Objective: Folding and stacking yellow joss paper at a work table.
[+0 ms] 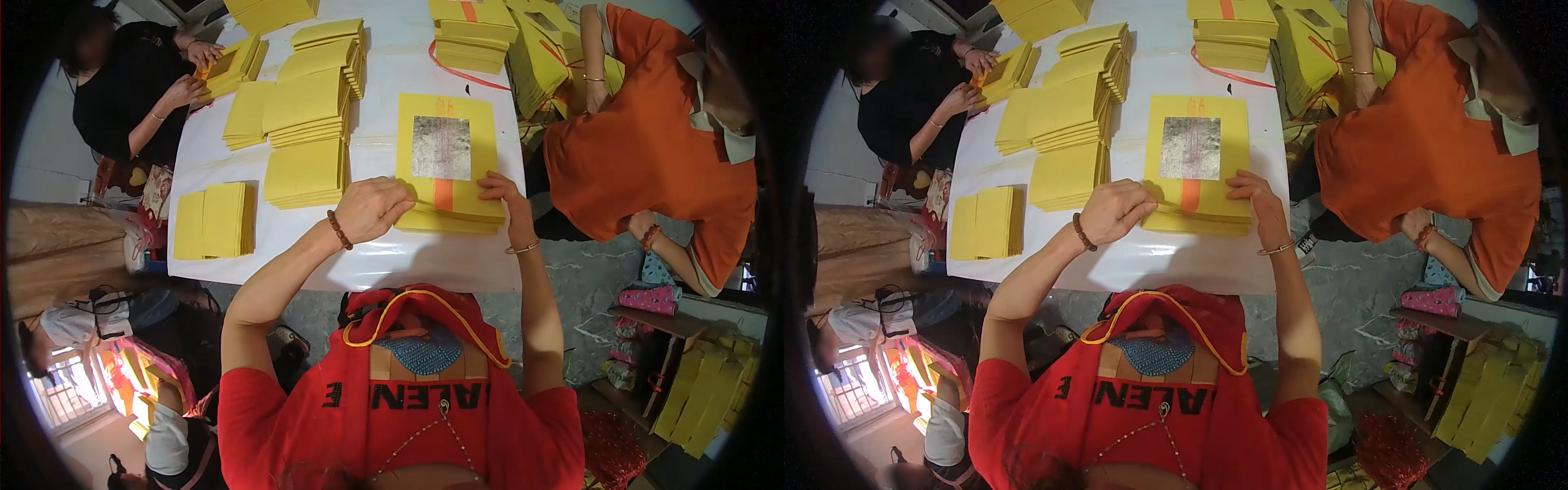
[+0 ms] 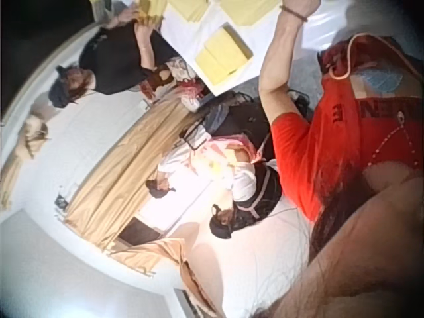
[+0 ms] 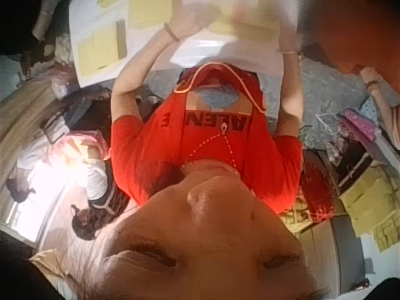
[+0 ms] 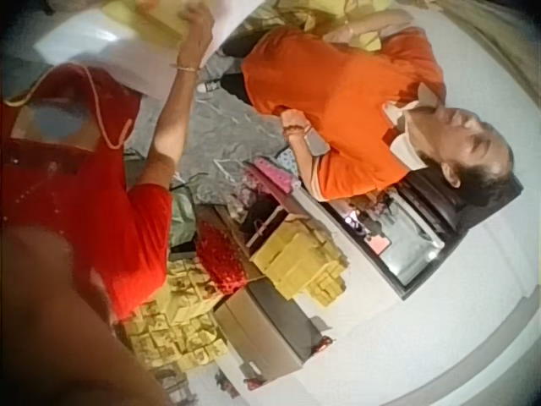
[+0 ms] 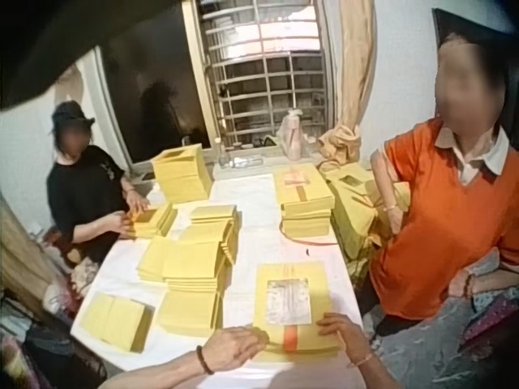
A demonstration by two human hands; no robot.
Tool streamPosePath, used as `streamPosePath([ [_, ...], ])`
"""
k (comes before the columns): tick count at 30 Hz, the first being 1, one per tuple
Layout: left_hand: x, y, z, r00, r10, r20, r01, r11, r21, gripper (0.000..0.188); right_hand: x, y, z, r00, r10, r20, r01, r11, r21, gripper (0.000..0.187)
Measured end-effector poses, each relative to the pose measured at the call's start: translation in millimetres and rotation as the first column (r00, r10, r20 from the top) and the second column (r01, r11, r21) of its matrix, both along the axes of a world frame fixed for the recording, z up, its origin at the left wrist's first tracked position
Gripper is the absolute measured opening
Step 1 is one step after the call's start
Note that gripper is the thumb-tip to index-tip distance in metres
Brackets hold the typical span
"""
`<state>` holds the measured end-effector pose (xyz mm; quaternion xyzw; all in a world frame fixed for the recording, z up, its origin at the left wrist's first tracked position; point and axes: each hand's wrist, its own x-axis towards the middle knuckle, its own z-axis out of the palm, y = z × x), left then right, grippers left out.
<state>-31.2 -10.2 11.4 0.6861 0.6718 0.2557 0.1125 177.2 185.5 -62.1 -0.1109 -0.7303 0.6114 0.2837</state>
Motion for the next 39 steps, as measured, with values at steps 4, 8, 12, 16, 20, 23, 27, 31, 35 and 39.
streamPosePath([
  [4, -1.4, 3.4, 1.5, 0.992, 0.075, 0.105, -0.069, 0.996, -0.058, 0.017, 0.8, 2.4, -0.3, 0.999, 0.033, -0.006, -0.032, 0.992, 0.123, 0.05],
  [8, -1.2, 5.1, 1.8, 0.98, 0.115, 0.16, -0.105, 0.992, -0.064, 0.017, -0.1, 2.5, -0.4, 0.999, 0.037, -0.022, -0.035, 0.993, 0.113, 0.056],
  [12, -1.4, 5.3, 2.8, 0.964, 0.17, 0.202, -0.139, 0.977, -0.16, 0.016, -1.5, 2.0, -0.2, 0.999, 0.031, -0.014, -0.029, 0.995, 0.094, 0.057],
  [16, -1.8, 4.2, -0.7, 0.963, 0.159, 0.22, -0.139, 0.985, -0.104, 0.016, -1.2, 1.8, -2.3, 1.0, 0.028, -0.012, -0.026, 0.993, 0.118, 0.055],
  [20, 0.5, 4.4, 3.8, 0.947, 0.186, 0.262, -0.144, 0.975, -0.17, 0.016, -0.6, 1.4, 3.6, 0.999, 0.033, -0.005, -0.032, 0.985, 0.17, 0.048],
  [23, 1.1, 3.8, 4.8, 0.942, 0.195, 0.272, -0.153, 0.974, -0.167, 0.015, -1.4, 1.4, 3.7, 0.999, 0.032, -0.012, -0.03, 0.986, 0.162, 0.044],
  [27, -1.4, 3.6, -2.1, 0.943, 0.173, 0.285, -0.141, 0.982, -0.129, 0.015, -1.3, 0.4, 5.6, 0.999, 0.041, -0.036, -0.036, 0.99, 0.135, 0.038],
  [31, -4.9, 4.8, -7.3, 0.928, 0.195, 0.318, -0.163, 0.979, -0.123, 0.018, -1.7, 1.2, 3.6, 0.999, 0.004, 0.052, -0.015, 0.975, 0.22, 0.028],
  [35, -12.7, 0.8, -0.7, 0.89, -0.01, 0.455, 0.001, 1.0, 0.02, 0.019, -2.9, -3.4, 3.4, 0.972, -0.144, 0.186, 0.138, 0.989, 0.042, 0.025],
  [39, -21.8, 11.2, -23.9, 1.0, 0.009, 0.029, -0.014, 0.986, 0.167, 0.027, -5.6, -4.9, 0.2, 0.962, -0.148, 0.228, 0.204, 0.947, -0.249, 0.025],
])
